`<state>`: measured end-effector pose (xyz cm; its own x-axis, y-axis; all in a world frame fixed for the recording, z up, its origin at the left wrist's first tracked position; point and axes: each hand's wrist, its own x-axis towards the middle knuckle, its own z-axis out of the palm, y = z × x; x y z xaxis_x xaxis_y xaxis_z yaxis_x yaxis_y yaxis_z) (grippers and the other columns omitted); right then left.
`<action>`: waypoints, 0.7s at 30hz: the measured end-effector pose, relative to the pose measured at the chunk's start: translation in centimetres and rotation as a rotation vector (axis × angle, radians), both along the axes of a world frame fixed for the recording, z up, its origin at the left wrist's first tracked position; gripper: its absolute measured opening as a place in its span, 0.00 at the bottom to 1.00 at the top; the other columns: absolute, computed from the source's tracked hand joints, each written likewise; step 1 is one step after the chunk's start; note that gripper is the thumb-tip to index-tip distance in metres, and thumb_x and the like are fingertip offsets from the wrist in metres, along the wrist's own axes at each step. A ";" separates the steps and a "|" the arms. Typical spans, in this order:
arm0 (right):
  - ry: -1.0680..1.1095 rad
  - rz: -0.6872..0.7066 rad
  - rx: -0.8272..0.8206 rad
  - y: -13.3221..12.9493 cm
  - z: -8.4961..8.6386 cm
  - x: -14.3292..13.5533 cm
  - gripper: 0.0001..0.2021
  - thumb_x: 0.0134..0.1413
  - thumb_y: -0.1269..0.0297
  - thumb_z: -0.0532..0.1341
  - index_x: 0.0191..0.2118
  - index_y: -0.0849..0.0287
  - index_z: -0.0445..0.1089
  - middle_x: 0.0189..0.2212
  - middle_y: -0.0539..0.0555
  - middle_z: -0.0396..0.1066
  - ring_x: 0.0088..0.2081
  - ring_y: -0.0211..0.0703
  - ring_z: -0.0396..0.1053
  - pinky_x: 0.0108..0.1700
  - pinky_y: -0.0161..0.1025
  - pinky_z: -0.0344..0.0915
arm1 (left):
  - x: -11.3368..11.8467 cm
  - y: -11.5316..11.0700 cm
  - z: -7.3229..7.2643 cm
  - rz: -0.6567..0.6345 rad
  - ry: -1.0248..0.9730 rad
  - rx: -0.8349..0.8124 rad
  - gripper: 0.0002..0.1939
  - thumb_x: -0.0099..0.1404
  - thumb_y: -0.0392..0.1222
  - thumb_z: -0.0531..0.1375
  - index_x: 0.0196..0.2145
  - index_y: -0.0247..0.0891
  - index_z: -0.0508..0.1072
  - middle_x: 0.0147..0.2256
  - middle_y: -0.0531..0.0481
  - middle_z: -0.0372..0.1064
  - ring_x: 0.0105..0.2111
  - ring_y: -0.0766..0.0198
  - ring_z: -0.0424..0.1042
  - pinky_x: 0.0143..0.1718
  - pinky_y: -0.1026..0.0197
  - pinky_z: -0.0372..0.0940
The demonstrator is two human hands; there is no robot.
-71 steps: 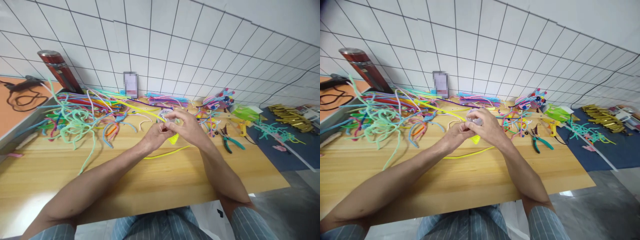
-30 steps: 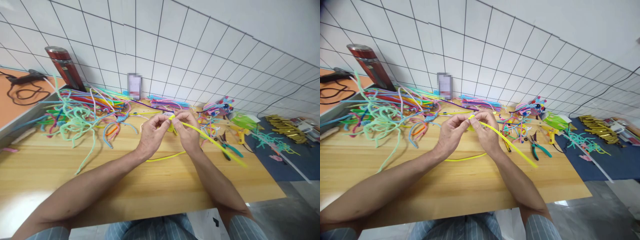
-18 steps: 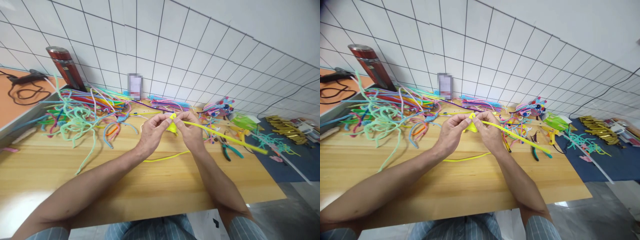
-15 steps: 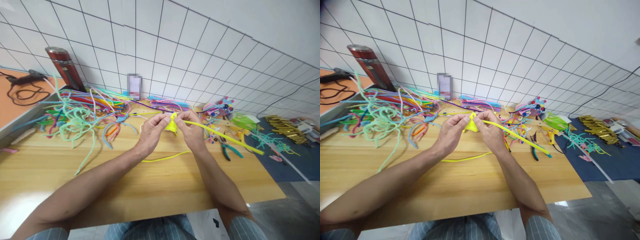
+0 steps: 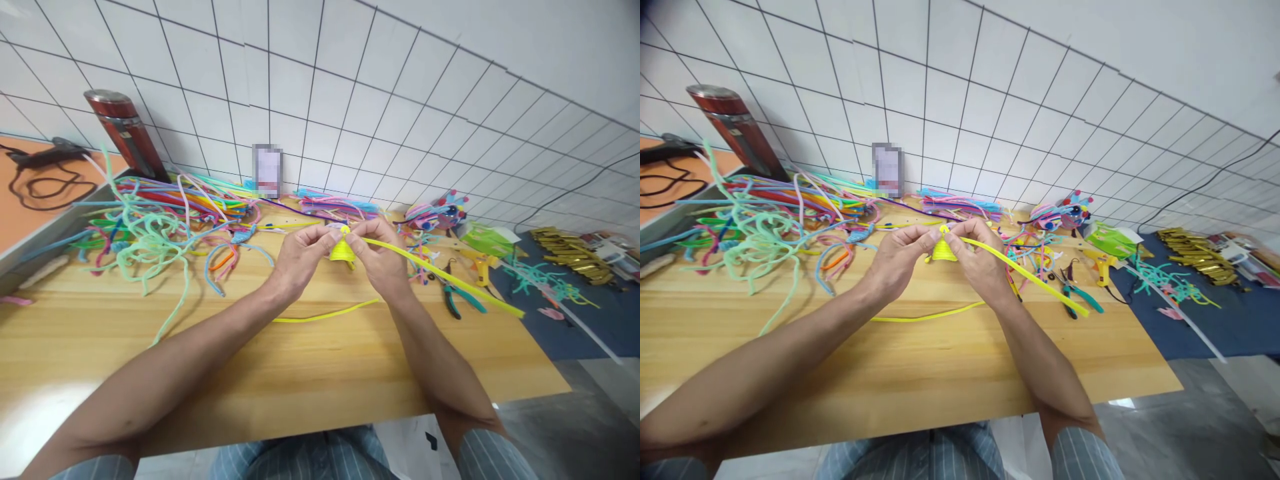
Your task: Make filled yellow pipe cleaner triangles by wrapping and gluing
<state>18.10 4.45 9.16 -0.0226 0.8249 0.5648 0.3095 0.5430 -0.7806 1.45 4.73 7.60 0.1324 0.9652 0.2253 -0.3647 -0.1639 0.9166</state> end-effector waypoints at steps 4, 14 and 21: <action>0.086 0.026 -0.080 -0.1 0.3 -0.2 0.15 0.56 0.48 0.73 0.34 0.54 0.74 0.31 0.48 0.76 0.32 0.39 0.72 0.34 0.37 0.71 | 0.2 0.0 -0.3 0.042 -0.017 0.012 0.22 0.55 0.60 0.76 0.28 0.37 0.80 0.25 0.52 0.72 0.27 0.65 0.66 0.33 0.60 0.63; 0.316 0.086 -0.198 0.9 -0.2 -0.3 0.18 0.52 0.47 0.74 0.36 0.54 0.73 0.25 0.45 0.75 0.26 0.37 0.72 0.31 0.36 0.72 | 0.6 0.1 -0.6 0.053 -0.083 0.011 0.19 0.55 0.55 0.77 0.28 0.37 0.79 0.27 0.52 0.76 0.28 0.66 0.70 0.34 0.62 0.65; 0.278 0.108 -0.190 0.4 -0.2 -0.6 0.20 0.54 0.43 0.73 0.36 0.54 0.72 0.27 0.46 0.72 0.29 0.37 0.70 0.32 0.36 0.70 | 0.7 -0.1 -0.6 0.104 -0.104 0.029 0.19 0.54 0.55 0.78 0.29 0.37 0.80 0.27 0.53 0.76 0.29 0.66 0.70 0.35 0.63 0.67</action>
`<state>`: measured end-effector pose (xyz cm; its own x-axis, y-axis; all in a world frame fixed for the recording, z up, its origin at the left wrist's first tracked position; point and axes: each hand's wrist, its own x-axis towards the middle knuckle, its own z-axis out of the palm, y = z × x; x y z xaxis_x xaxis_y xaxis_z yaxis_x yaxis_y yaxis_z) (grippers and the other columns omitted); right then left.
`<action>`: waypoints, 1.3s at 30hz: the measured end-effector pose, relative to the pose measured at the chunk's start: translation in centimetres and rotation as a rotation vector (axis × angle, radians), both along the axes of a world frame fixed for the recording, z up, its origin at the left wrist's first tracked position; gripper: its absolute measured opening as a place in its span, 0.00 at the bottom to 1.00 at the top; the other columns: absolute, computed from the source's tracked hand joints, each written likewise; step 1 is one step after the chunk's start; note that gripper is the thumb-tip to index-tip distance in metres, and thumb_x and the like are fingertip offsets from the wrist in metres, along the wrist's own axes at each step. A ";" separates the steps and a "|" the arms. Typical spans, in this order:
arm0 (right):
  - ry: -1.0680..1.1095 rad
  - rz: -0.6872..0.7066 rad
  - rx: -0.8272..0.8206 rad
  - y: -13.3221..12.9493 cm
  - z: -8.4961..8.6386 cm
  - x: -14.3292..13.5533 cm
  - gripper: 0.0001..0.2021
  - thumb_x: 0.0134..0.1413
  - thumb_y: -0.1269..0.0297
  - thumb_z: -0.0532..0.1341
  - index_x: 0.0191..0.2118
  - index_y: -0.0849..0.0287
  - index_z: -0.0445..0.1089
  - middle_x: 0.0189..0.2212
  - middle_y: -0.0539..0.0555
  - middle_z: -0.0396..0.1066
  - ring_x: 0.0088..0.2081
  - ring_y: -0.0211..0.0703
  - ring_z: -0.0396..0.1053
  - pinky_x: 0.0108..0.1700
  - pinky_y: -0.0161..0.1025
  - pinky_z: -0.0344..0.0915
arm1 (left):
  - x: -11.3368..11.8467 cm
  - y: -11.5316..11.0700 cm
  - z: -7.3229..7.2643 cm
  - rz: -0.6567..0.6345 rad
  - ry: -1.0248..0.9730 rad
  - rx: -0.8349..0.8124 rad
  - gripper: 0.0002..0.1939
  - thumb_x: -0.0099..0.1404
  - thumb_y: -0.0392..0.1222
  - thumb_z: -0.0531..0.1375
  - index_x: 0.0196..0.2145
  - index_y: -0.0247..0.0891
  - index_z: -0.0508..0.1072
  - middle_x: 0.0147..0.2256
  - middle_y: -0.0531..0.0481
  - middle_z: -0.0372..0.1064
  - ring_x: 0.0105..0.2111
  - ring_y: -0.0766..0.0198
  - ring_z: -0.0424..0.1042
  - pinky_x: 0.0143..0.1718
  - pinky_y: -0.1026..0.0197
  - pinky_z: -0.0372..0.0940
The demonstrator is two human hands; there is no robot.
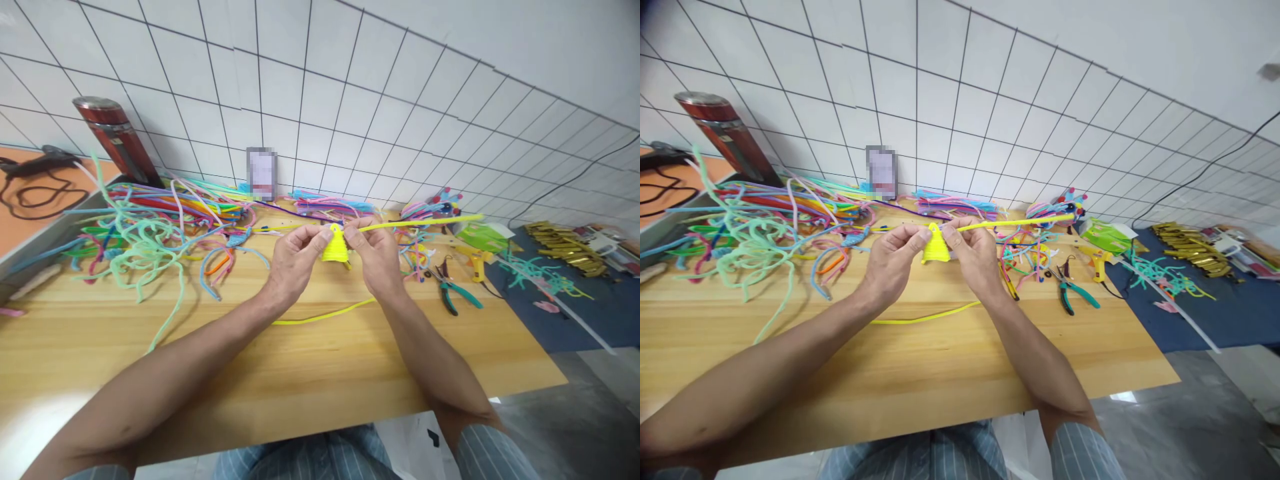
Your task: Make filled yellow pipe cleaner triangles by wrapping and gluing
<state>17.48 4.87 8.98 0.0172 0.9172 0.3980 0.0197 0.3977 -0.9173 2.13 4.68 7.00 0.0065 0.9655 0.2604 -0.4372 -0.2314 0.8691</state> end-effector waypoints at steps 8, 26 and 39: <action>-0.024 0.027 -0.014 -0.3 0.1 -0.5 0.22 0.53 0.40 0.72 0.33 0.54 0.70 0.27 0.46 0.68 0.29 0.37 0.66 0.34 0.36 0.68 | 0.0 0.0 -0.2 -0.012 0.020 0.021 0.22 0.57 0.61 0.75 0.29 0.39 0.81 0.28 0.52 0.74 0.30 0.64 0.68 0.35 0.61 0.66; -0.285 0.020 0.093 -0.1 0.1 1.1 0.20 0.63 0.40 0.65 0.38 0.54 0.73 0.31 0.48 0.74 0.33 0.40 0.70 0.37 0.40 0.68 | -0.5 0.7 0.0 -0.163 0.115 0.033 0.22 0.54 0.60 0.76 0.28 0.38 0.81 0.26 0.51 0.74 0.27 0.66 0.66 0.33 0.60 0.65; -0.259 -0.019 0.112 -0.3 -0.6 0.8 0.17 0.66 0.44 0.64 0.41 0.54 0.73 0.32 0.48 0.73 0.33 0.39 0.69 0.35 0.39 0.66 | -0.7 0.2 0.2 -0.118 0.171 0.063 0.22 0.59 0.61 0.73 0.25 0.38 0.80 0.25 0.52 0.72 0.28 0.64 0.67 0.36 0.60 0.66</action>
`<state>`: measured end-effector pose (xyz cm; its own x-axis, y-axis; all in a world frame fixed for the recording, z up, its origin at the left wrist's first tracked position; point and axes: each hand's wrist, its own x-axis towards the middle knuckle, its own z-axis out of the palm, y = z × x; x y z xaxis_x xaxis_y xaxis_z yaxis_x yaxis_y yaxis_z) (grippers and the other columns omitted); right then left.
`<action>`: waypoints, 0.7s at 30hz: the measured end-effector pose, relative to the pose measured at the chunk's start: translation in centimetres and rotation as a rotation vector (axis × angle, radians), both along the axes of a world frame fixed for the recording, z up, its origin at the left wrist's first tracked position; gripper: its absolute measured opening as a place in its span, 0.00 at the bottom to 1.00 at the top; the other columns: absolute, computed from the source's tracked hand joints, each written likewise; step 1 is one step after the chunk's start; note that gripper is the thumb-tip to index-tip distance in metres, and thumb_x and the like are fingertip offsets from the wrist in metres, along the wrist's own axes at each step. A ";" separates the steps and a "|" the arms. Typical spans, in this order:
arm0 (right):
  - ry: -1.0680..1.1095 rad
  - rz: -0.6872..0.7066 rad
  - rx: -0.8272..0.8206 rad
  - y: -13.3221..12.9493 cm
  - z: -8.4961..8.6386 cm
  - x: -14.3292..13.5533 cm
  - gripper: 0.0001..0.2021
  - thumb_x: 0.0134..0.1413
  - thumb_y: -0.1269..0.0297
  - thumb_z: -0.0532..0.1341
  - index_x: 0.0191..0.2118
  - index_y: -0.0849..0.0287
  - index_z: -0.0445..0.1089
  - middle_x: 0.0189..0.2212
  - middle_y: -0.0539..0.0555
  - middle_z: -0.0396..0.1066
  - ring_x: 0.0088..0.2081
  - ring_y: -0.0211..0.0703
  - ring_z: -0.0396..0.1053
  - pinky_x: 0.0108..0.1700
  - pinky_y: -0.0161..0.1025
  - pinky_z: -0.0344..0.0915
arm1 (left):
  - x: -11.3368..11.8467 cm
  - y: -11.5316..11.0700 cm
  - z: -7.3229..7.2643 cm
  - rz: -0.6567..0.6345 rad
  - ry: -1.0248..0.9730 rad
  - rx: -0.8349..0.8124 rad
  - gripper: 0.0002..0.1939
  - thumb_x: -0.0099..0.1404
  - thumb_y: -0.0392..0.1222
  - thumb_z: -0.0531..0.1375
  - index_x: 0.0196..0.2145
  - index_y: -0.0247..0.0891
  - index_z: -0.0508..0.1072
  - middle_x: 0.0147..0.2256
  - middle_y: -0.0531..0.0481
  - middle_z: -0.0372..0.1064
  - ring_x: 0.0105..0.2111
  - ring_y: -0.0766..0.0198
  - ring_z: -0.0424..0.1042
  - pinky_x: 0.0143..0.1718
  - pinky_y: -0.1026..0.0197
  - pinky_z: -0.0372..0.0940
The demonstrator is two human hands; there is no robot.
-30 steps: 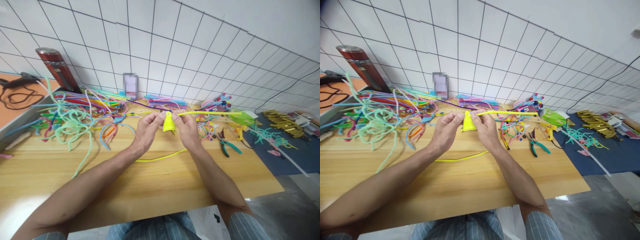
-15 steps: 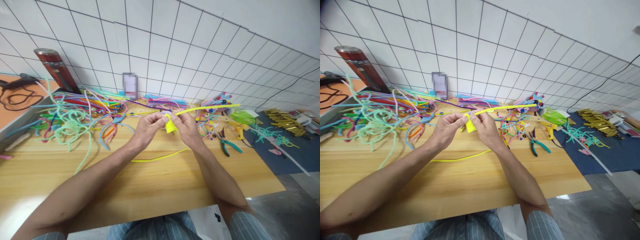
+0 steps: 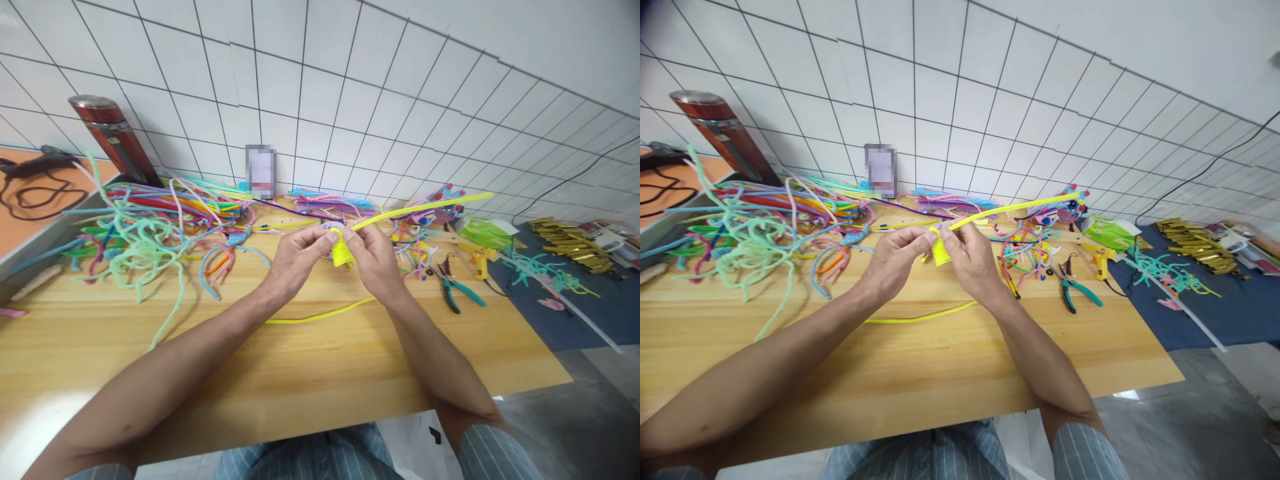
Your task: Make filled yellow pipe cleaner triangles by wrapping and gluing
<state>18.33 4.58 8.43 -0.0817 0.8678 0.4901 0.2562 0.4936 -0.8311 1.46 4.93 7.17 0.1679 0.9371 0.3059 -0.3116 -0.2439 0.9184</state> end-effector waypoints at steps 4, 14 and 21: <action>0.060 0.113 -0.067 -0.3 0.4 -0.3 0.18 0.62 0.43 0.67 0.40 0.53 0.71 0.33 0.48 0.73 0.35 0.40 0.71 0.38 0.39 0.69 | 0.1 -0.2 0.2 0.103 -0.017 -0.001 0.22 0.58 0.61 0.74 0.25 0.39 0.80 0.25 0.52 0.73 0.28 0.64 0.67 0.35 0.60 0.66; 0.029 0.024 -0.036 -0.5 0.5 -1.2 0.14 0.60 0.52 0.70 0.34 0.54 0.70 0.30 0.48 0.72 0.32 0.38 0.69 0.37 0.39 0.67 | 0.3 -0.2 -0.5 0.198 -0.035 0.015 0.23 0.60 0.61 0.72 0.24 0.38 0.78 0.26 0.52 0.72 0.29 0.64 0.67 0.37 0.61 0.66; 0.066 0.021 -0.085 -0.5 0.3 -1.4 0.14 0.57 0.52 0.71 0.33 0.55 0.70 0.29 0.47 0.71 0.31 0.37 0.68 0.36 0.38 0.67 | 0.7 -0.4 -0.8 0.174 -0.090 -0.011 0.22 0.63 0.60 0.71 0.27 0.38 0.79 0.26 0.53 0.71 0.29 0.66 0.66 0.36 0.62 0.65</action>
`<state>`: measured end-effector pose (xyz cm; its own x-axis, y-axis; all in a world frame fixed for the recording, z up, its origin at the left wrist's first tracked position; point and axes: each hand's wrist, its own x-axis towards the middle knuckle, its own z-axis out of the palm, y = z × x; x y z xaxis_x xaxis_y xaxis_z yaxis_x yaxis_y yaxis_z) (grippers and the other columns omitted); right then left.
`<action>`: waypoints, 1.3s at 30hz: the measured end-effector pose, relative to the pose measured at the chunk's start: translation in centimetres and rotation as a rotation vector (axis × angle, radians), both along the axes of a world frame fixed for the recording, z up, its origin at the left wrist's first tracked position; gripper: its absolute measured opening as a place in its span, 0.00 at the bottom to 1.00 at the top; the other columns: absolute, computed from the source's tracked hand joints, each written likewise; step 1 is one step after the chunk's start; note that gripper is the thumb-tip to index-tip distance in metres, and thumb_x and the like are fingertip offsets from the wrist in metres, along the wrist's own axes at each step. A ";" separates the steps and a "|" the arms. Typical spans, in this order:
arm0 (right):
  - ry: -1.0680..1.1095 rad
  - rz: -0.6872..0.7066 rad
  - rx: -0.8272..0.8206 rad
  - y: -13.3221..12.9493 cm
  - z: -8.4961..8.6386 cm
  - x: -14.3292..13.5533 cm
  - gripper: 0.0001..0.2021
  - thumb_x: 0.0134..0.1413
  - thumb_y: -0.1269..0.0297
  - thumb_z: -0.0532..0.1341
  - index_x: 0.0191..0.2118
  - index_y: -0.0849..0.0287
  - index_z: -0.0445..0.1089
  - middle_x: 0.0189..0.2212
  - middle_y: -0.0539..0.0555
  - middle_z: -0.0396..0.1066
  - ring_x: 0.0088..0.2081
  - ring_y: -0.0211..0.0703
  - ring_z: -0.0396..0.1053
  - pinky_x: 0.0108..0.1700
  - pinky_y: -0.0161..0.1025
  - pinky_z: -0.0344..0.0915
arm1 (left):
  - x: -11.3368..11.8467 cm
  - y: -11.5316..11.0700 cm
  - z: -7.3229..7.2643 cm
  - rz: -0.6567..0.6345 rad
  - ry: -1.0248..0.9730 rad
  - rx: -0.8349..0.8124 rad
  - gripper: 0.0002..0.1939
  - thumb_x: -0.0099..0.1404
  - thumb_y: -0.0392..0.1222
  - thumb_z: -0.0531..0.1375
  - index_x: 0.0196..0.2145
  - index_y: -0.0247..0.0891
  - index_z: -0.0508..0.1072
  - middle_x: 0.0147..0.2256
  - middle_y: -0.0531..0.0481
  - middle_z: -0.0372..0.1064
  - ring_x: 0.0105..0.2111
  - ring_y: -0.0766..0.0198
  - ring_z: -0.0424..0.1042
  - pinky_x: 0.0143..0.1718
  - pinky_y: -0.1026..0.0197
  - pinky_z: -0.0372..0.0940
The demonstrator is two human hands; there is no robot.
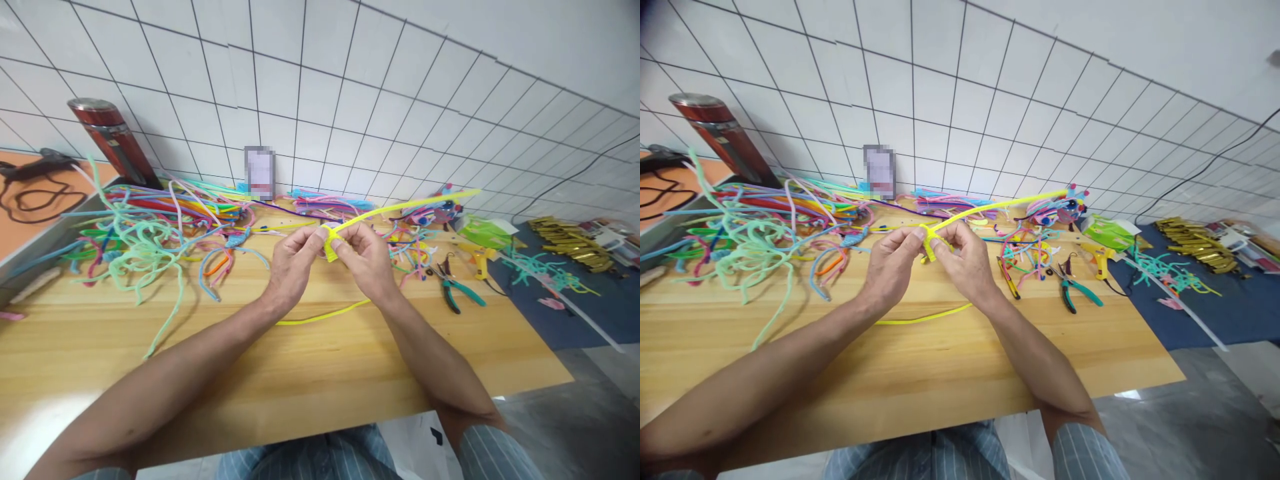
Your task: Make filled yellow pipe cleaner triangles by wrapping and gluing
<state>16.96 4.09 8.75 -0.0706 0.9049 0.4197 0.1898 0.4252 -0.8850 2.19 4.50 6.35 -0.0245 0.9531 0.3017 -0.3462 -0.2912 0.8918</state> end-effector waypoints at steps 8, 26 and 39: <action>0.167 0.035 -0.074 0.1 0.3 0.1 0.20 0.53 0.44 0.73 0.35 0.55 0.72 0.28 0.46 0.70 0.31 0.36 0.68 0.35 0.36 0.68 | 0.1 -0.1 -0.3 -0.062 0.036 -0.007 0.22 0.62 0.61 0.71 0.27 0.38 0.78 0.26 0.53 0.70 0.29 0.65 0.65 0.36 0.61 0.63; -0.036 -0.032 -0.015 0.7 -0.4 0.6 0.22 0.61 0.38 0.65 0.35 0.55 0.71 0.32 0.49 0.72 0.34 0.41 0.67 0.39 0.40 0.64 | 0.2 0.1 -0.8 -0.056 0.024 0.050 0.11 0.60 0.47 0.74 0.31 0.38 0.81 0.29 0.52 0.74 0.28 0.66 0.67 0.34 0.61 0.63; 0.106 0.039 -0.119 0.6 0.5 0.8 0.26 0.55 0.35 0.69 0.33 0.56 0.73 0.28 0.48 0.71 0.32 0.39 0.68 0.35 0.37 0.68 | 0.3 0.4 -0.6 -0.116 -0.103 -0.053 0.18 0.56 0.54 0.77 0.32 0.38 0.81 0.29 0.53 0.75 0.29 0.68 0.68 0.35 0.63 0.66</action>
<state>17.78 4.74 9.24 -0.0678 0.9461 0.3167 0.0780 0.3214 -0.9437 2.50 4.86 5.79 0.0583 0.9657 0.2530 -0.4650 -0.1980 0.8629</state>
